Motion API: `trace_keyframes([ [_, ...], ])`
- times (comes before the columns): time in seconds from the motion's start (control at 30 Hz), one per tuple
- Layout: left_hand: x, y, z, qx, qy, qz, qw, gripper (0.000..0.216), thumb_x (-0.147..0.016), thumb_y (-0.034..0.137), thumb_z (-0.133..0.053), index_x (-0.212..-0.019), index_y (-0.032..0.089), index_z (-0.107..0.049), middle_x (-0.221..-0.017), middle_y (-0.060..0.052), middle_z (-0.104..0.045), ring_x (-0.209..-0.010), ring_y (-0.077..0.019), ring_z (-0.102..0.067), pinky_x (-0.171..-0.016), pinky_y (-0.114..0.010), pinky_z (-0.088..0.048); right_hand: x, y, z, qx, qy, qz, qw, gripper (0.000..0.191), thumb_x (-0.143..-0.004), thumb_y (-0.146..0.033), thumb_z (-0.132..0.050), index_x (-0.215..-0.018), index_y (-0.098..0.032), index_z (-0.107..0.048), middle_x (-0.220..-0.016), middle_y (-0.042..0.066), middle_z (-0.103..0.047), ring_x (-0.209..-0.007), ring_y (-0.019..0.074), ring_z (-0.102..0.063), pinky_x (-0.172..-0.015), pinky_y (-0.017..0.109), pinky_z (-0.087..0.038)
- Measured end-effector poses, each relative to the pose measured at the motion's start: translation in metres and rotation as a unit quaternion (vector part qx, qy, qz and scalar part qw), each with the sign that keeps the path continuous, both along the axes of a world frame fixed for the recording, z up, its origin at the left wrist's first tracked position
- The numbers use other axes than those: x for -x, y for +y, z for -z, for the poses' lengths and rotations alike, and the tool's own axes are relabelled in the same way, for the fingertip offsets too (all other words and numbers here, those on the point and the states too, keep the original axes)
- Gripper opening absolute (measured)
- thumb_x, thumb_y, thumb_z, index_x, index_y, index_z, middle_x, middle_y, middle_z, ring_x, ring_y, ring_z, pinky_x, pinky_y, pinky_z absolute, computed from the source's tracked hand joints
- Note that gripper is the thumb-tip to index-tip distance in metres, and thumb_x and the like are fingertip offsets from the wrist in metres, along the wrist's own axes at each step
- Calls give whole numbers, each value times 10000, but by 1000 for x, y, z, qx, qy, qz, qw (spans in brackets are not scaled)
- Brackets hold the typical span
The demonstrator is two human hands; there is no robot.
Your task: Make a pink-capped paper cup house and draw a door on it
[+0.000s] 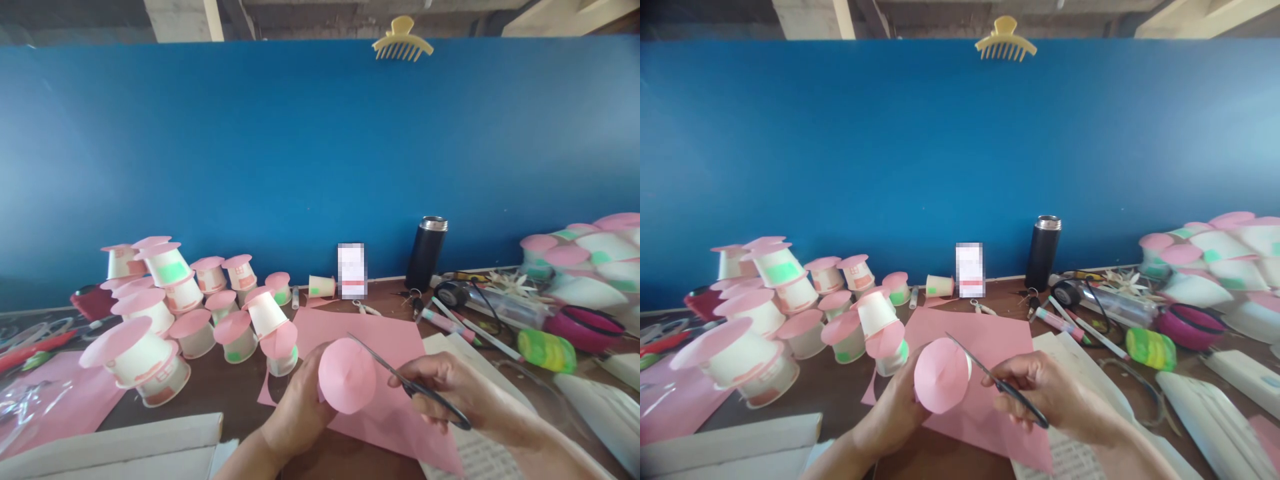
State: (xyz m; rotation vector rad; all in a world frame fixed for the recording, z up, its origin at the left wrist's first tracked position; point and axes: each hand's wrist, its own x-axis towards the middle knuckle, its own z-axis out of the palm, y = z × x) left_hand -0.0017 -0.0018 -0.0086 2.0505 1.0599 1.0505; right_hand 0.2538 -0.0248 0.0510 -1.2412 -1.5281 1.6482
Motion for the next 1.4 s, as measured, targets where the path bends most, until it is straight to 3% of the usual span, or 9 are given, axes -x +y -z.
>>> trace_keyframes([
  [0.57, 1, 1, -1, -4, 2, 11, 1000, 645, -744, 53, -584, -1332, 280, -447, -1339, -75, -573, -1207, -258, -551, -1013, -421, -455, -2, 0, -2, 3, -59, 4, 998, 303, -660, -267, -716, -931, -132, -727, -524, -56, -539, -465, 71, -480, -460, 196, -387],
  [0.83, 0, 0, -1, 1, -2, 3, 1000, 638, -711, 35, -592, -1306, 239, -483, -1318, -104, -593, -1186, -292, -567, -991, -440, -473, -1, -1, -4, 6, -54, 8, 998, 319, -632, -283, -744, -918, -140, -736, -503, -59, -537, -451, 71, -470, -457, 204, -380],
  [1.2, 0, -1, -2, 0, 1, 13, 1000, 610, -748, 74, -595, -1309, 273, -463, -1321, -69, -588, -1191, -257, -566, -996, -403, -467, 0, -1, -4, 8, -39, 5, 999, 306, -671, -285, -724, -937, -133, -713, -533, -55, -536, -468, 66, -458, -470, 206, -379],
  [1.3, 0, 0, 0, 5, -2, 17, 1000, 607, -753, 83, -605, -1312, 265, -452, -1319, -71, -586, -1199, -252, -558, -1007, -393, -459, -2, 2, 2, -24, 1, 10, 1000, 333, -751, -325, -694, -1027, -140, -678, -579, -52, -531, -500, 73, -475, -503, 219, -398],
  [1.4, 0, 2, 0, 18, 0, 11, 1000, 580, -768, 108, -611, -1310, 243, -456, -1331, -92, -574, -1221, -260, -542, -1015, -392, -452, -5, 10, 13, -99, -24, 93, 990, 321, -825, -425, -635, -1016, -168, -605, -615, -29, -578, -525, 109, -543, -516, 247, -422],
])
